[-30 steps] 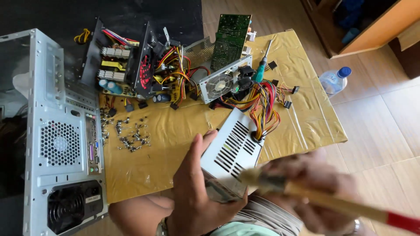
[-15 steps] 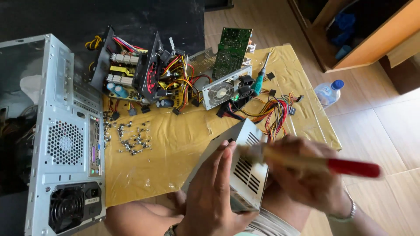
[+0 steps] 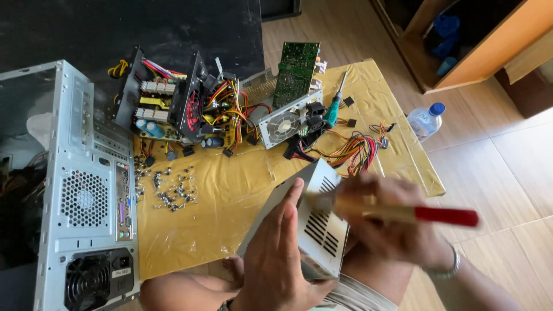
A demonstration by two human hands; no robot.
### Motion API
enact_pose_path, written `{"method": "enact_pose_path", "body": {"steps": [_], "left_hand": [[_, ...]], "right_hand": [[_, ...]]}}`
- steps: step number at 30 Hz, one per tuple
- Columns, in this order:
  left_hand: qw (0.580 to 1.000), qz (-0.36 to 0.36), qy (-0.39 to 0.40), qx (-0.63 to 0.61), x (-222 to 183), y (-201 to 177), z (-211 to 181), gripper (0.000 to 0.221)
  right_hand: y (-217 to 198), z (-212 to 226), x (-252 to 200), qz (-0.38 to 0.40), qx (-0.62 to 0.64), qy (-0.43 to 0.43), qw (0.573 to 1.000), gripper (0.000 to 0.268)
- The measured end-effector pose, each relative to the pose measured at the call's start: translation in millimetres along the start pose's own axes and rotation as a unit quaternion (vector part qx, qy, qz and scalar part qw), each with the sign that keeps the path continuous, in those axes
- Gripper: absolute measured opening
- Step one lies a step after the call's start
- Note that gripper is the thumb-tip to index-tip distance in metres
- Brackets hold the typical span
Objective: Disassembling a computer power supply unit and cleaning the internal components and fan with a brush.
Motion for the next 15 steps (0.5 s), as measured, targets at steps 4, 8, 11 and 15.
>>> {"method": "enact_pose_path", "body": {"steps": [4,8,11,15], "left_hand": [[1.000,0.006,0.019,-0.001,-7,1,0,0.113],[0.998,-0.030,0.006,0.047,-3,-2,0,0.094],[0.995,-0.058,-0.032,0.068,-13,-8,6,0.092],[0.995,-0.063,-0.043,0.060,-10,-9,6,0.097]], "right_hand": [[8,-27,-30,0.024,0.006,-0.005,1.000,0.015],[-2,-7,-20,-0.003,-0.041,0.043,0.998,0.015],[-1,38,-23,0.012,0.083,-0.102,0.991,0.028],[-4,27,-28,-0.025,0.052,-0.023,0.998,0.014]]}}
Point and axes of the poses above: each hand's wrist, its own x-axis towards the middle knuckle, its own y-axis out of the palm, z = x × y, the point moved 10 cm from there along x, towards the middle knuckle, and after that the axes turned 13 degrees about -x, right-handed, at the moved point
